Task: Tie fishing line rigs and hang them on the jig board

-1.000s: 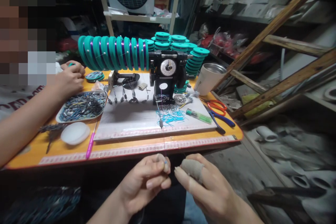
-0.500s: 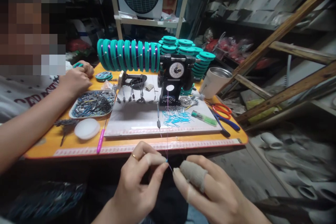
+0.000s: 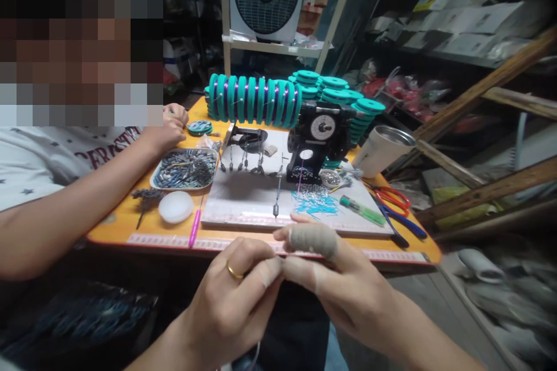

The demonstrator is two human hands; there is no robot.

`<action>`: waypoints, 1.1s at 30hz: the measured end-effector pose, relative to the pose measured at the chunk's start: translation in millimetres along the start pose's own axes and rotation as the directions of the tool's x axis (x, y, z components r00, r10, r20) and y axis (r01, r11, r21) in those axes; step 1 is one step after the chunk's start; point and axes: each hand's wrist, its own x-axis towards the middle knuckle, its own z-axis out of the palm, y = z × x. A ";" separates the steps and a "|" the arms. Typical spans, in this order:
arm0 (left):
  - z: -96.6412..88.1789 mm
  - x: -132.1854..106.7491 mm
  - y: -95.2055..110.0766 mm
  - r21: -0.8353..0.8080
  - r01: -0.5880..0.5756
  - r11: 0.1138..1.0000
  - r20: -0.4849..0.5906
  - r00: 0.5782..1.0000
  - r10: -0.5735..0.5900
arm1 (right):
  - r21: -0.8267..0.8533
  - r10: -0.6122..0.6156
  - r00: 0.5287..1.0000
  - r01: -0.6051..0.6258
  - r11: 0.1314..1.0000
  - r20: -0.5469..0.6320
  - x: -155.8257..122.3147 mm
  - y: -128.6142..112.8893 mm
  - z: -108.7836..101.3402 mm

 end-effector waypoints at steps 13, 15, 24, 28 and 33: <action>-2.2 -0.7 -16.1 0.203 -0.047 0.978 -0.010 0.999 0.050 | 0.046 0.280 0.960 -0.280 0.959 0.013 24.9 5.7 18.9; -2.3 0.8 -20.2 0.237 -0.171 0.956 0.050 0.985 0.164 | 0.032 0.288 0.958 -0.288 0.957 0.018 27.9 8.5 20.3; -1.0 -1.3 -14.6 -0.601 0.736 0.312 0.487 0.646 -0.587 | -0.043 0.006 0.998 -0.008 0.999 -0.056 -1.3 8.6 22.1; 5.5 -0.5 -12.5 -0.602 0.790 -0.114 0.697 0.450 -0.558 | -0.154 -0.111 0.993 0.116 0.981 0.039 -15.7 7.9 21.8; 10.1 1.2 -11.4 -0.558 0.786 -0.266 0.771 0.373 -0.515 | -0.155 -0.145 0.987 0.134 0.979 -0.065 -15.8 10.1 24.4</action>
